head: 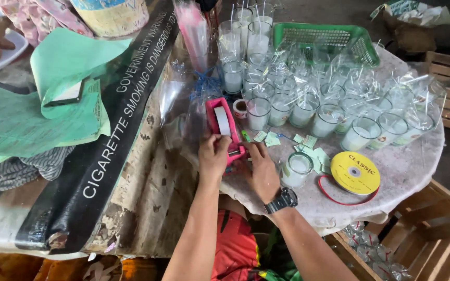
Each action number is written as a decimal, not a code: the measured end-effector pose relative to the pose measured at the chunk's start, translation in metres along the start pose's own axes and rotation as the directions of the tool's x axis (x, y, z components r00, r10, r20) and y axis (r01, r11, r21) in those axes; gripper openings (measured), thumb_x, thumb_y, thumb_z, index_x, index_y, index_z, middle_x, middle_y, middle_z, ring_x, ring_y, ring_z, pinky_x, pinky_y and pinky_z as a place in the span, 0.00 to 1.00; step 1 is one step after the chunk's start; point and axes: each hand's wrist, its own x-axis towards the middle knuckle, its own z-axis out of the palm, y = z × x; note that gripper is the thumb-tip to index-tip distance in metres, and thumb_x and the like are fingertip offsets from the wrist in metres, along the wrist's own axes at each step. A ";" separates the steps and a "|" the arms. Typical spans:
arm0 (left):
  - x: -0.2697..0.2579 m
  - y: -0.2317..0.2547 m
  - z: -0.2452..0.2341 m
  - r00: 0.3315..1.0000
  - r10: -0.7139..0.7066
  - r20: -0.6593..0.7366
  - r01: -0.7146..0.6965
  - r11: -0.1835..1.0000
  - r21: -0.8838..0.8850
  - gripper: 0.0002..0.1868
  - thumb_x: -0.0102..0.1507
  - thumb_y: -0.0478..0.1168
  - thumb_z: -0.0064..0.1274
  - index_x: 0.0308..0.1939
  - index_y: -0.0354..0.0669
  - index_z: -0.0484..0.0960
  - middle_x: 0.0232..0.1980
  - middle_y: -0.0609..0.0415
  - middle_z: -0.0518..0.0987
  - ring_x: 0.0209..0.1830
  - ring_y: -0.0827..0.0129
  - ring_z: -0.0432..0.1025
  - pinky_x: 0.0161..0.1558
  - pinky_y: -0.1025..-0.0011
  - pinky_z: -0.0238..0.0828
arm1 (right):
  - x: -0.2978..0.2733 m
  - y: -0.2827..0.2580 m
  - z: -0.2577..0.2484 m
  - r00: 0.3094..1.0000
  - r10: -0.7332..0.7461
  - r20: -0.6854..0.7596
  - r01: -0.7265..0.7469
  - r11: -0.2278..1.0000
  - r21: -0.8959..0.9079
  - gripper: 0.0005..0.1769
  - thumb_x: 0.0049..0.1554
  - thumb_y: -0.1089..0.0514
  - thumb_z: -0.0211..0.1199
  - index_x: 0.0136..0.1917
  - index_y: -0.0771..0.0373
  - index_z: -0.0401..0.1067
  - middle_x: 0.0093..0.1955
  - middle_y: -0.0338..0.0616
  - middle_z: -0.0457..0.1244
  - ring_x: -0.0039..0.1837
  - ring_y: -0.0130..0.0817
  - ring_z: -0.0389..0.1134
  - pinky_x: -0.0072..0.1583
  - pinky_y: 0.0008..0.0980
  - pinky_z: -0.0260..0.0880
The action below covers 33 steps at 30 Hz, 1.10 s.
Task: The person is individually wrapping glass-contained candles in plastic bags and sealing them using a tape dispenser.
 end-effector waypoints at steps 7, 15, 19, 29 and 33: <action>-0.056 0.029 -0.019 0.986 0.168 0.020 -0.165 0.982 -0.090 0.13 0.56 0.46 0.45 0.29 0.40 0.75 0.61 0.35 0.55 0.58 0.38 0.53 0.53 0.51 0.56 | 0.005 0.013 0.004 0.999 -0.030 0.041 0.032 0.999 -0.042 0.17 0.48 0.59 0.55 0.53 0.53 0.61 0.44 0.44 0.56 0.44 0.51 0.65 0.42 0.45 0.66; -0.053 -0.018 -0.020 0.943 0.333 -0.025 -0.331 0.942 0.060 0.06 0.55 0.42 0.49 0.29 0.44 0.75 0.55 0.41 0.63 0.52 0.45 0.63 0.49 0.59 0.62 | 0.003 -0.004 0.000 0.982 0.167 0.086 -0.155 0.980 -0.128 0.17 0.50 0.57 0.56 0.53 0.47 0.59 0.45 0.40 0.55 0.45 0.51 0.65 0.47 0.46 0.66; -0.048 0.001 -0.063 0.878 0.442 0.183 -0.476 0.848 0.232 0.05 0.53 0.41 0.51 0.27 0.44 0.76 0.49 0.49 0.71 0.46 0.57 0.69 0.43 0.67 0.67 | 0.001 -0.009 -0.001 0.976 0.184 0.120 -0.172 0.980 -0.099 0.18 0.50 0.46 0.53 0.54 0.46 0.58 0.48 0.43 0.55 0.45 0.54 0.64 0.46 0.49 0.66; -0.079 0.048 -0.053 0.776 0.528 0.347 -0.491 0.849 -0.194 0.06 0.57 0.38 0.43 0.29 0.39 0.72 0.46 0.50 0.71 0.41 0.65 0.72 0.37 0.74 0.70 | -0.044 -0.034 -0.038 0.971 -0.133 -0.200 0.134 0.991 -0.010 0.24 0.47 0.69 0.55 0.57 0.64 0.56 0.48 0.50 0.60 0.42 0.33 0.66 0.45 0.29 0.69; -0.078 0.048 -0.023 0.712 0.579 0.397 -0.490 0.815 -0.311 0.01 0.57 0.33 0.43 0.31 0.41 0.71 0.48 0.50 0.70 0.46 0.62 0.69 0.47 0.68 0.68 | -0.071 -0.008 -0.082 0.907 -0.141 -0.397 0.125 0.990 -0.065 0.10 0.51 0.62 0.46 0.47 0.63 0.62 0.43 0.45 0.59 0.44 0.34 0.59 0.46 0.30 0.57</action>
